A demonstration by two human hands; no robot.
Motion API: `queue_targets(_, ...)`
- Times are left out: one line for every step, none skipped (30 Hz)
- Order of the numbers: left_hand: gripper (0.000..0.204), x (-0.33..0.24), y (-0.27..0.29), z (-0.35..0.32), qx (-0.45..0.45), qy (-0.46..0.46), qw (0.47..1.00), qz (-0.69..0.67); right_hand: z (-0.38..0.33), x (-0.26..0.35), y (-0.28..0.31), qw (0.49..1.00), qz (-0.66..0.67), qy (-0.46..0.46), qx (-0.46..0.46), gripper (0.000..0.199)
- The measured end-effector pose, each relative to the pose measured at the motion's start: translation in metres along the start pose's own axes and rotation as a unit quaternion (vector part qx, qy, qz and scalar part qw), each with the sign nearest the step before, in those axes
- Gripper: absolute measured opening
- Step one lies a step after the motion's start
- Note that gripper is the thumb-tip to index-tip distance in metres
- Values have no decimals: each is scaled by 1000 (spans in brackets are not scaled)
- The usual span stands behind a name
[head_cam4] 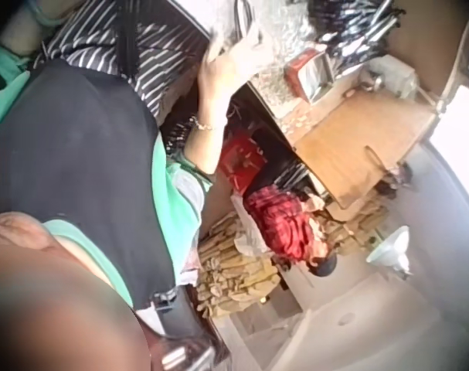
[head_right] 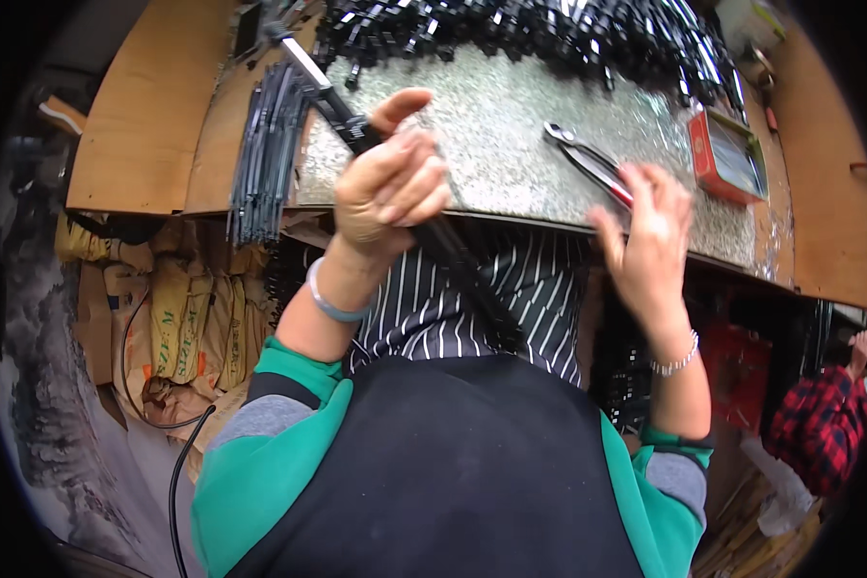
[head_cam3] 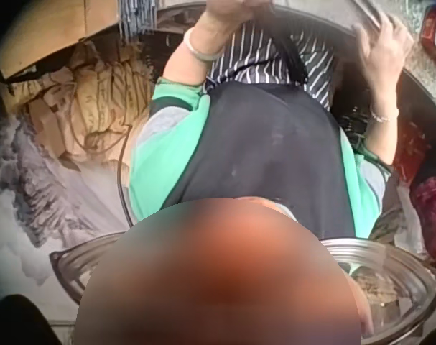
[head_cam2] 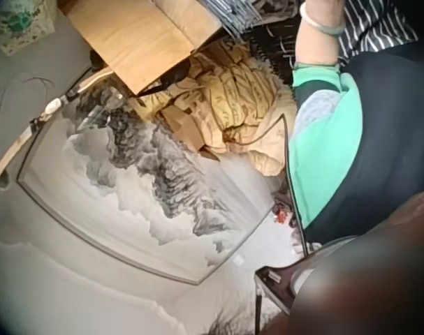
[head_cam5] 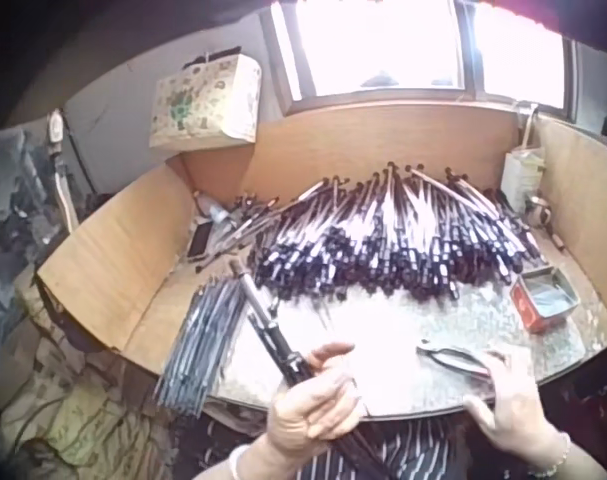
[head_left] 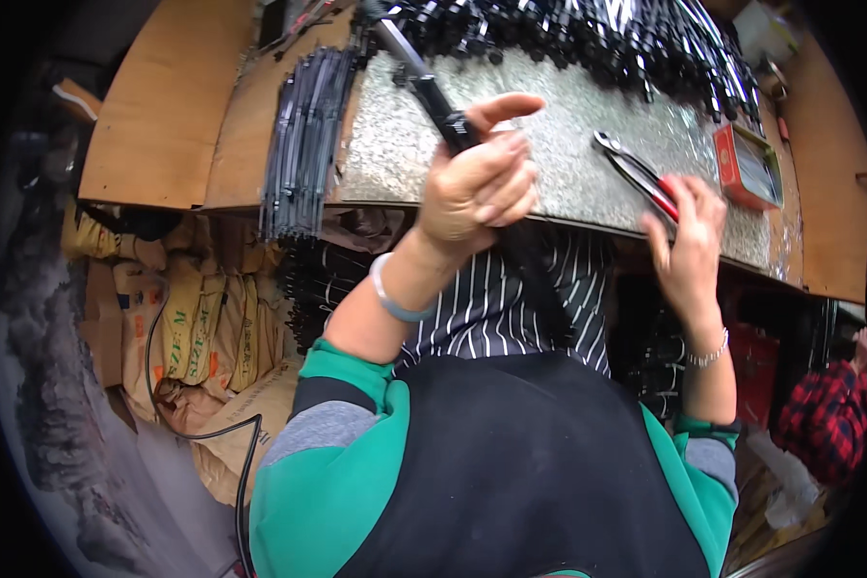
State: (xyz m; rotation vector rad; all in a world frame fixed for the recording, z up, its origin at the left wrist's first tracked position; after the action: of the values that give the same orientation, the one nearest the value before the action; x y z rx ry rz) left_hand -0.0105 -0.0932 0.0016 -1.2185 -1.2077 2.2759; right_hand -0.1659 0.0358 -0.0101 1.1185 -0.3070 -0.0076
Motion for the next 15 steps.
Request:
queue_targets(30, 2, 1, 5, -33, -23, 999, -13, -1, 24, 2, 989, 126, 57, 42, 57)
queue_targets(28, 6, 2, 12, -62, -43, 997, -30, -9, 32, -12, 926, 357, -11, 125, 66)
queue_targets(28, 9, 6, 21, -84, -61, 994, -27, -20, 52, -26, 807, 549, -95, 195, 68)
queue_targets(30, 15, 5, 31, -89, -53, 994, 32, -27, 61, -30, 815, 546, -68, 183, 64)
queue_targets(32, 14, 5, 37, -97, -45, 990, 92, -36, 55, -37, 819, 529, -104, 197, 61)
queue_targets(36, 8, 4, 39, -93, -34, 983, 153, -44, 44, -41, 822, 510, -141, 210, 58)
queue_targets(41, 2, 4, 41, -91, -24, 972, 214, -43, 32, -28, 850, 472, -145, 181, 50)
queue_targets(41, -26, 15, 40, -104, -85, 909, 394, -43, 16, -16, 875, 433, -151, 151, 43)
queue_targets(41, -59, 29, 39, -112, -139, 811, 557, -48, -14, -3, 879, 434, -191, 53, 28)
queue_targets(43, -94, 54, 35, -162, -142, 711, 669, -55, -57, 14, 924, 337, -180, -31, 20)
queue_targets(46, -135, 78, 28, -208, -140, 594, 764, -60, -88, 42, 940, 250, -198, -119, 20)
queue_targets(49, -174, 104, 19, -226, -72, 486, 841, -75, -138, 54, 926, 226, -280, -115, 29)
queue_targets(49, -212, 127, -7, -306, -43, 279, 909, -74, -152, 83, 976, 29, -106, -187, 39)
queue_targets(50, -244, 161, -27, -341, -5, 218, 914, -85, -192, 93, 971, -32, -189, -143, 43)
queue_targets(46, -268, 203, -50, -376, 80, 223, 896, -102, -226, 103, 954, -92, -270, -97, 47)
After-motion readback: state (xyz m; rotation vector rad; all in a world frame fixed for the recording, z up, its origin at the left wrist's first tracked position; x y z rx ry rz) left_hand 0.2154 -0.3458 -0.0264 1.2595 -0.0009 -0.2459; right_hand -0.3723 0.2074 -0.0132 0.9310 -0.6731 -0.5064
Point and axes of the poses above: each hand's wrist, its own z-axis towards the middle knuckle, its own y-axis out of the back of the hand, x = y × z, the point moved 8 cm from there along z, towards the middle knuckle, and after that the axes turned 5 degrees about z, right-handed, at the moved point
